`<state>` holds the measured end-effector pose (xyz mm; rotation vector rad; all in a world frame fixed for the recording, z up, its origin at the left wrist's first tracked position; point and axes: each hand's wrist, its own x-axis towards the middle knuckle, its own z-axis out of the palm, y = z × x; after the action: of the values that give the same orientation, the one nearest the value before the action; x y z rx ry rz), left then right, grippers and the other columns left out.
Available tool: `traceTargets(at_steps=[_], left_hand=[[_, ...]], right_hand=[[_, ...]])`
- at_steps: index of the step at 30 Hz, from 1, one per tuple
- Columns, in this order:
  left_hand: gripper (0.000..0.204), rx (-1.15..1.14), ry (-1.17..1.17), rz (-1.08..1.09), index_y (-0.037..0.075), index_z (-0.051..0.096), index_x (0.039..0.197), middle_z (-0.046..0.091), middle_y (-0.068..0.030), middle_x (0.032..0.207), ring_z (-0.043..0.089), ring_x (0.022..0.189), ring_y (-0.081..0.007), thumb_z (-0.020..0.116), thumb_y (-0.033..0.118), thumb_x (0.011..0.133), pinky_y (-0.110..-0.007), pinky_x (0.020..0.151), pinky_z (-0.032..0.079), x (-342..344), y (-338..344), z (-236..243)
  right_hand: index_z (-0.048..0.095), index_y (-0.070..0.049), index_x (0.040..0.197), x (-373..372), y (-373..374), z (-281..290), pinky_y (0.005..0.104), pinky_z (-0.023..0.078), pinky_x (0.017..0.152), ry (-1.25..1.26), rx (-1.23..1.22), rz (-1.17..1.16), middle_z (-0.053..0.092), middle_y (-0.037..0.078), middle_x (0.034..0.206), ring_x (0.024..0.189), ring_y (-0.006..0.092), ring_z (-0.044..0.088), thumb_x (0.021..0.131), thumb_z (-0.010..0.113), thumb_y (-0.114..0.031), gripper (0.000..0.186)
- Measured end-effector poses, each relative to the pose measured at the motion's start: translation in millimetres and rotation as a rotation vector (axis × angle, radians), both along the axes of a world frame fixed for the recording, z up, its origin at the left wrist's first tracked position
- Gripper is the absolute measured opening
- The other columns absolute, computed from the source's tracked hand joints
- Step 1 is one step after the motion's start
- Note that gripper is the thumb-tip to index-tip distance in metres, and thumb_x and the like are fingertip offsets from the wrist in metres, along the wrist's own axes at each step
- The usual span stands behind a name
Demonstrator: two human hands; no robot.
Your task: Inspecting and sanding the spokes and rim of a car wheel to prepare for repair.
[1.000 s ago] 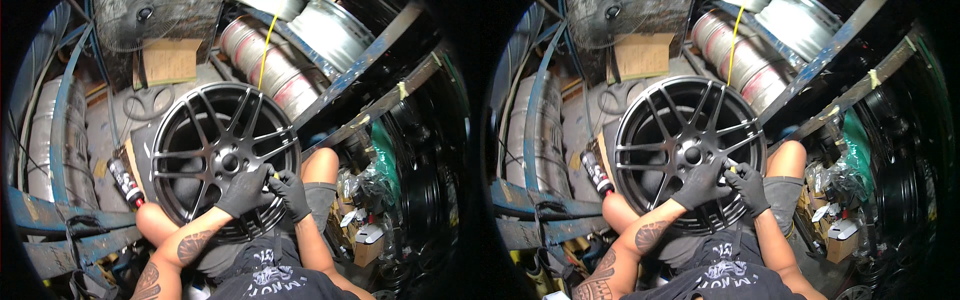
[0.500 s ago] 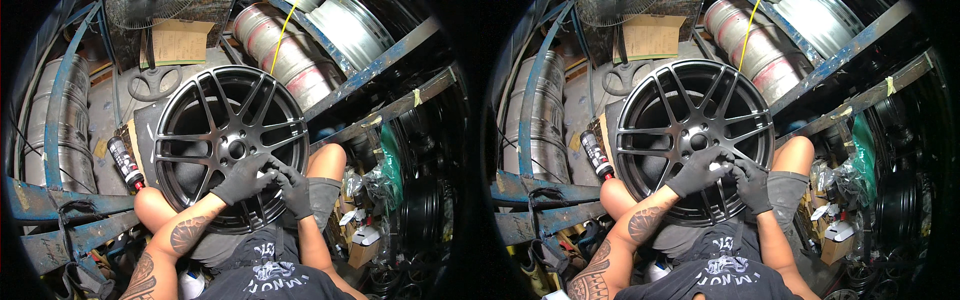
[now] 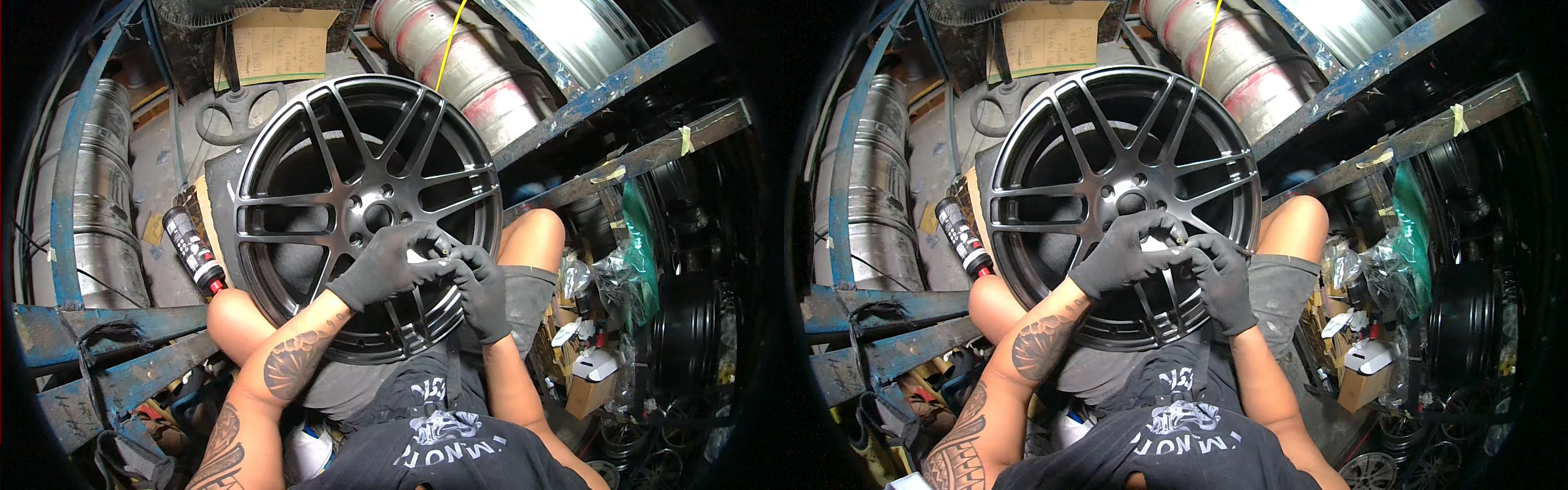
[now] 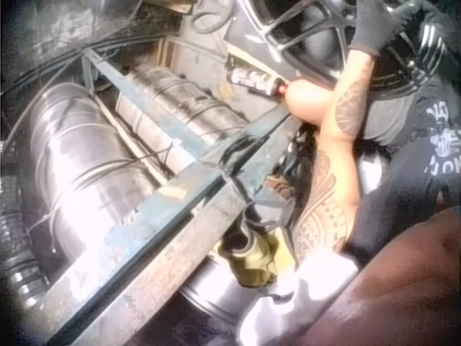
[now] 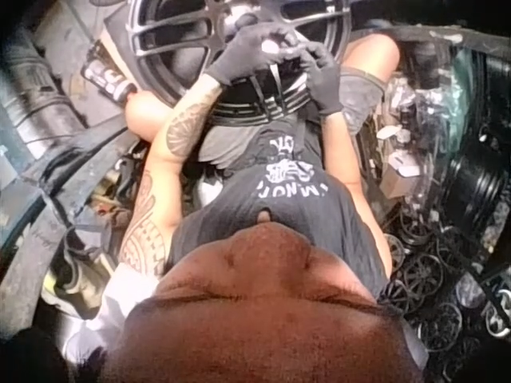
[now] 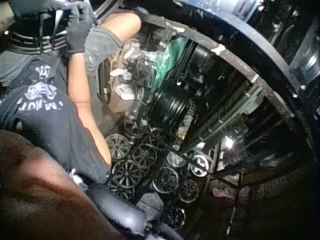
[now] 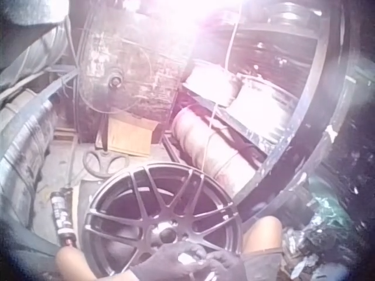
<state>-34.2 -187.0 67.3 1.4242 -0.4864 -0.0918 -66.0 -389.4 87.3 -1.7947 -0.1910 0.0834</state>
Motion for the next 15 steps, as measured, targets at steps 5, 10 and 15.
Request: traceTargets(at_steps=[5,10,15], left_hand=[[0.022,-0.033,0.115,-0.020,0.002,0.070,0.097,0.067,0.0008,0.093,0.062,0.088,-0.0054,0.079,0.022,0.092,-0.024,0.080,0.050,-1.1,-4.1,-10.8],[0.022,-0.144,0.225,-0.086,0.000,0.071,0.097,0.068,-0.0013,0.092,0.062,0.086,-0.0064,0.075,0.022,0.094,-0.024,0.078,0.050,4.2,-3.6,-5.4],[0.025,-0.093,0.306,-0.038,-0.002,0.075,0.100,0.069,-0.0018,0.090,0.061,0.082,-0.0064,0.076,0.021,0.093,-0.024,0.076,0.050,-0.7,-16.9,-11.8]], right_hand=[[0.069,-0.001,0.113,-6.2,4.6,8.5,0.0238,0.052,0.075,0.015,0.011,0.047,0.070,0.003,0.102,0.084,0.0082,0.064,0.107,0.062,-0.020,0.022],[0.070,0.002,0.120,-8.7,-1.5,8.8,0.0243,0.053,0.075,-0.018,-0.036,-0.004,0.071,0.004,0.097,0.083,0.0088,0.065,0.102,0.067,-0.012,0.022],[0.073,0.001,0.118,-16.0,-9.6,-5.5,0.0216,0.051,0.071,-0.040,-0.129,-0.150,0.071,0.001,0.093,0.080,0.0060,0.063,0.099,0.070,-0.007,0.021]])
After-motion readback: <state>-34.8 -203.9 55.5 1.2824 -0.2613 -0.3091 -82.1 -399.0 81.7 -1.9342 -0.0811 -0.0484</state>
